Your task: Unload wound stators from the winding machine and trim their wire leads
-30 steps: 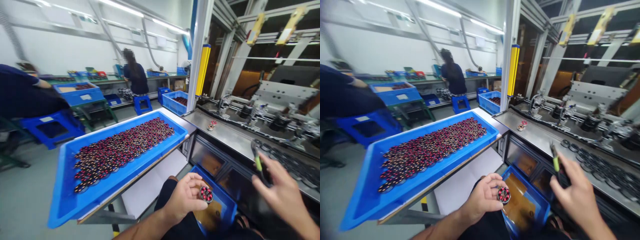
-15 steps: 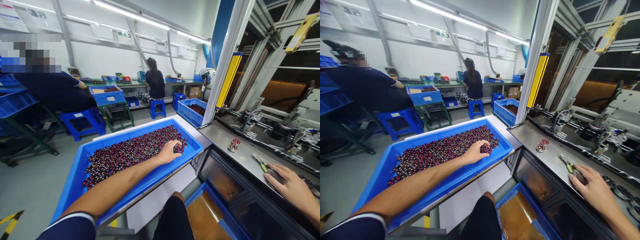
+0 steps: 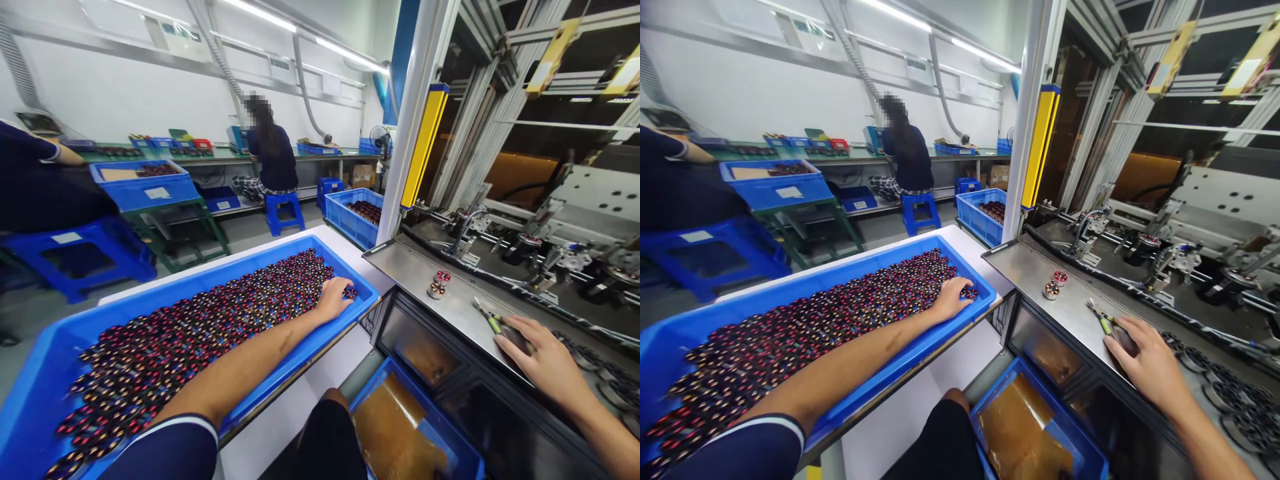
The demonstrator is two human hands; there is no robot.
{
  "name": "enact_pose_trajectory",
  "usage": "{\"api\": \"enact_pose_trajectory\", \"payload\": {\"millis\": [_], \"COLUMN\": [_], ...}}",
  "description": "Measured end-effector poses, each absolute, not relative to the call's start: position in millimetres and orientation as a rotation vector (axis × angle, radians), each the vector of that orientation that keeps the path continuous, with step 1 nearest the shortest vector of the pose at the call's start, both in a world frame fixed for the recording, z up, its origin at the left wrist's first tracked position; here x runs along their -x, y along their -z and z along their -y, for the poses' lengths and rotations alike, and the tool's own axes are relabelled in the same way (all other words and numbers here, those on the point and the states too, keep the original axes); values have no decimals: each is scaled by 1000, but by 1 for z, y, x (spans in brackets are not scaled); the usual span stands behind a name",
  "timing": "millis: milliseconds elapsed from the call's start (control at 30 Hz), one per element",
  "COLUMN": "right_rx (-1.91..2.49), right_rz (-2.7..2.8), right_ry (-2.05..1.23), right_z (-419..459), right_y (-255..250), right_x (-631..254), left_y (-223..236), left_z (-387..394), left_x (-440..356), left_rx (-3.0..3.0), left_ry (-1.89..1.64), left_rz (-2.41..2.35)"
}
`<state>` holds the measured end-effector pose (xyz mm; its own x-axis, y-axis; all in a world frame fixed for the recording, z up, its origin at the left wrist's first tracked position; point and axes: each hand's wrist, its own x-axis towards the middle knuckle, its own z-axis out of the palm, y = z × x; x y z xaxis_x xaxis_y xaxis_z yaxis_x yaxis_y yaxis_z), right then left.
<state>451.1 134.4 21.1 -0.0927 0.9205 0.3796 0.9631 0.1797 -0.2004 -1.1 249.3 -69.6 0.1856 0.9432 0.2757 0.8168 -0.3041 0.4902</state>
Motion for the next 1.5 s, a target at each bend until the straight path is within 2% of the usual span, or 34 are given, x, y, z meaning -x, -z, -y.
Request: {"api": "enact_pose_trajectory", "payload": {"millis": [267, 467, 600, 833, 1100, 1300, 1500], "right_rx": [1745, 1748, 1756, 1761, 1711, 1567, 1382], "right_rz": [1992, 2000, 2012, 2035, 2018, 1931, 1651], "right_ry": [132, 132, 126, 122, 136, 113, 103], "right_z": [-133, -129, -127, -123, -126, -127, -79], "right_y": [-20, -22, -25, -26, -17, -25, -52], "right_x": [-446, -442, -440, -440, -444, -444, -402], "left_y": [57, -13, -44, -31, -41, -62, -36], "left_z": [-242, -230, -238, -262, -244, -165, -19], "left_x": [-1, -28, -89, -172, -168, -116, -86], "left_rx": [-2222, -2154, -2156, -1994, -1721, -1353, -1088], "left_ry": [-833, -1130, -1081, -855, -1082, -1413, -1499], "left_rz": [-1692, -1539, -1236, -1014, -1024, -931, -766]}}
